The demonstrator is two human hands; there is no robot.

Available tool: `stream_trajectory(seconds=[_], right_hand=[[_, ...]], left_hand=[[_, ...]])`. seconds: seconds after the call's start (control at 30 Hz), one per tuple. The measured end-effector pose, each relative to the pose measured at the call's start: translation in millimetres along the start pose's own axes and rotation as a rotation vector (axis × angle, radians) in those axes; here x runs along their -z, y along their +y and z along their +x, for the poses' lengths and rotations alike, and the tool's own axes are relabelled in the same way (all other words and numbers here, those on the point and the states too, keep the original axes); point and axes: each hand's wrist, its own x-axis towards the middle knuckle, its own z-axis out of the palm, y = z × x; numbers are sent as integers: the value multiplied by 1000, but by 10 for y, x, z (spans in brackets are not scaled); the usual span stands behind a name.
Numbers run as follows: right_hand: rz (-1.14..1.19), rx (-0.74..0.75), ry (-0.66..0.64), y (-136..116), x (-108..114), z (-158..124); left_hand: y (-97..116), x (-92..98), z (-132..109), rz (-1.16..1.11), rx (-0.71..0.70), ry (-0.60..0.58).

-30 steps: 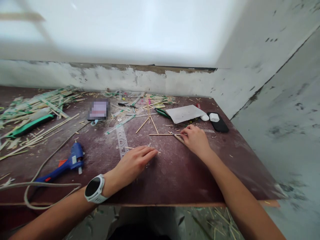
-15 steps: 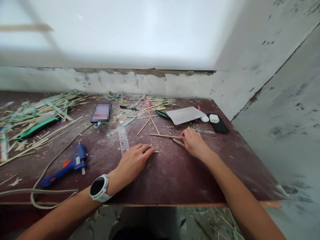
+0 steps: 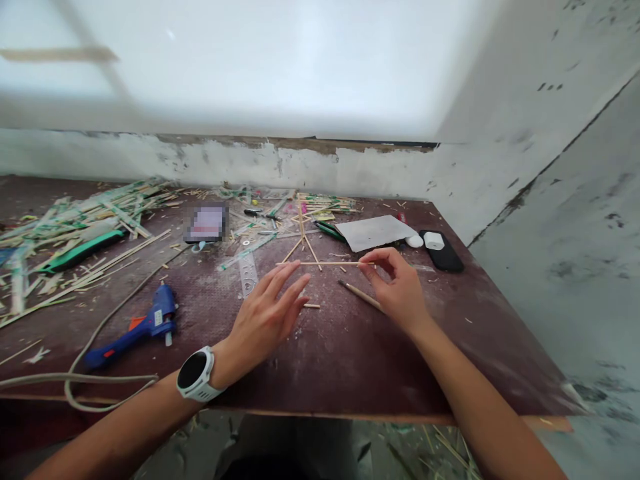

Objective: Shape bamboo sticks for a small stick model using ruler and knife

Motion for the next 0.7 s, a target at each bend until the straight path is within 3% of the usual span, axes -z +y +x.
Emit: stream_trajectory(seconds=[0.17,0.3,0.43,0.63,0.7], right_hand=[[186,10,-2,-331,-75,-181],[254,26,27,-442,-81,-249],[257,13,68,-439,-66,-265],[331,-28,38,-482,-88,-247],[365,-45,20,-488,-107,-250]], left_hand=[[8,111,13,-92,-70,189],[26,108,-12,-335,-80,153],[80,136,21,-659,111,9],[164,262,82,-1120,316,-463],[185,273,79,-1234,338,-561]])
